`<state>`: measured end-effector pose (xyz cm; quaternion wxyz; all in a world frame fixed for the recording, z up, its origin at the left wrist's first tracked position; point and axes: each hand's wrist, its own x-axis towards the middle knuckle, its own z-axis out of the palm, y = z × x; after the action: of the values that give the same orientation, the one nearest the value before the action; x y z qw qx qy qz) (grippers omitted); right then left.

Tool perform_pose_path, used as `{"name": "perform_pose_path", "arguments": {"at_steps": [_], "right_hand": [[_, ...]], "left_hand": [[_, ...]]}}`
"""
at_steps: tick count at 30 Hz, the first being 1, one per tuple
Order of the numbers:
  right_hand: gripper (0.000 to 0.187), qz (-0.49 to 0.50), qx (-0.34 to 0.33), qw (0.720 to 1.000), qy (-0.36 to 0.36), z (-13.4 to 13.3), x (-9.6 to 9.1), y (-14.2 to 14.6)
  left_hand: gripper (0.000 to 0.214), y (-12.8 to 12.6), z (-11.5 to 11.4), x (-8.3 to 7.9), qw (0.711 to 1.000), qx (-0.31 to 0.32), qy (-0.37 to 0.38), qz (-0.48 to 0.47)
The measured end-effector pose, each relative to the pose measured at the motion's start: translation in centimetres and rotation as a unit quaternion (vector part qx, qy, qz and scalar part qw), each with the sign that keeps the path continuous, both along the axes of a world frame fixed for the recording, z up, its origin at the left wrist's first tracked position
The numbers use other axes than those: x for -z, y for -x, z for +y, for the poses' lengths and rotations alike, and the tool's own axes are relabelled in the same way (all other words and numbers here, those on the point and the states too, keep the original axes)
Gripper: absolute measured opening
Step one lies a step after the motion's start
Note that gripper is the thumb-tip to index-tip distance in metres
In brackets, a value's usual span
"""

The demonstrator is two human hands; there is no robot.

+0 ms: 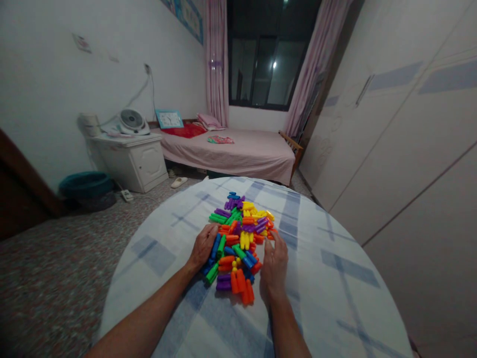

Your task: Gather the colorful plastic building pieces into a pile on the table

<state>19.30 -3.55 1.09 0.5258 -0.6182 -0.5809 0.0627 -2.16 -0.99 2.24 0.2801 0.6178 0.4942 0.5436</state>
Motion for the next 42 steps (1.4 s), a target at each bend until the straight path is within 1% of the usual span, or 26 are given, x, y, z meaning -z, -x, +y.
{"name": "perform_pose_path", "arguments": {"at_steps": [2, 5, 7, 10, 16, 20, 22, 25, 27, 31, 34, 37, 39, 42], "right_hand": [[0.048, 0.006, 0.038, 0.999, 0.031, 0.3, 0.4, -0.7], [0.05, 0.009, 0.054, 0.995, 0.082, 0.5, 0.9, -0.8], [0.051, 0.003, 0.04, 0.994, 0.104, 0.6, 1.0, -0.7], [0.049, 0.003, 0.015, 0.995, 0.101, 0.6, 0.9, -0.4], [0.051, 0.005, 0.02, 0.993, 0.115, 0.4, 0.7, -0.5], [0.049, -0.002, 0.001, 0.99, 0.141, 0.2, 0.6, -0.5], [0.053, -0.001, -0.018, 0.988, 0.156, 0.1, 0.5, -0.3], [0.056, -0.001, -0.066, 0.985, 0.159, -0.1, 0.3, 0.1], [0.056, 0.014, -0.082, 0.984, 0.155, -0.4, 0.0, 0.4], [0.054, 0.064, -0.068, 0.983, 0.156, -0.6, -1.7, 0.6], [0.054, 0.056, -0.018, 0.99, 0.13, 0.8, -3.6, -0.2], [0.058, -0.005, 0.027, 0.995, 0.098, 3.9, -4.9, -1.7], [0.062, -0.058, 0.034, 0.991, 0.113, 6.5, -4.9, -2.7], [0.063, -0.127, 0.047, 0.977, 0.167, 9.9, -3.9, -3.8]], "left_hand": [[0.037, 0.0, 0.0, -0.1, 1.0, -0.004, 0.0, 0.002], [0.037, 0.0, 0.1, -0.2, 1.0, -0.009, 0.002, 0.005], [0.037, 0.0, 0.2, -0.2, 1.0, -0.012, 0.004, 0.002], [0.037, 0.1, 0.3, -0.1, 1.0, -0.017, 0.015, -0.004], [0.039, 0.3, 0.5, -0.1, 0.999, -0.02, 0.034, -0.002], [0.04, 0.3, 0.7, 0.1, 0.998, -0.016, 0.053, 0.019], [0.039, 0.3, 0.8, 0.2, 0.997, -0.016, 0.062, 0.031], [0.038, 0.4, 0.8, 0.4, 0.997, -0.013, 0.061, 0.039], [0.038, 0.4, 0.8, 0.5, 0.998, -0.012, 0.055, 0.039], [0.038, 0.4, 0.9, 0.6, 0.998, -0.013, 0.055, 0.033], [0.039, 0.3, 0.9, 0.8, 0.998, -0.015, 0.059, 0.032], [0.039, 0.3, 1.0, 0.8, 0.998, -0.015, 0.057, 0.034], [0.038, 0.3, 1.0, 0.7, 0.998, -0.014, 0.06, 0.032], [0.037, 0.3, 1.0, 0.5, 0.997, -0.016, 0.068, 0.026]]}}
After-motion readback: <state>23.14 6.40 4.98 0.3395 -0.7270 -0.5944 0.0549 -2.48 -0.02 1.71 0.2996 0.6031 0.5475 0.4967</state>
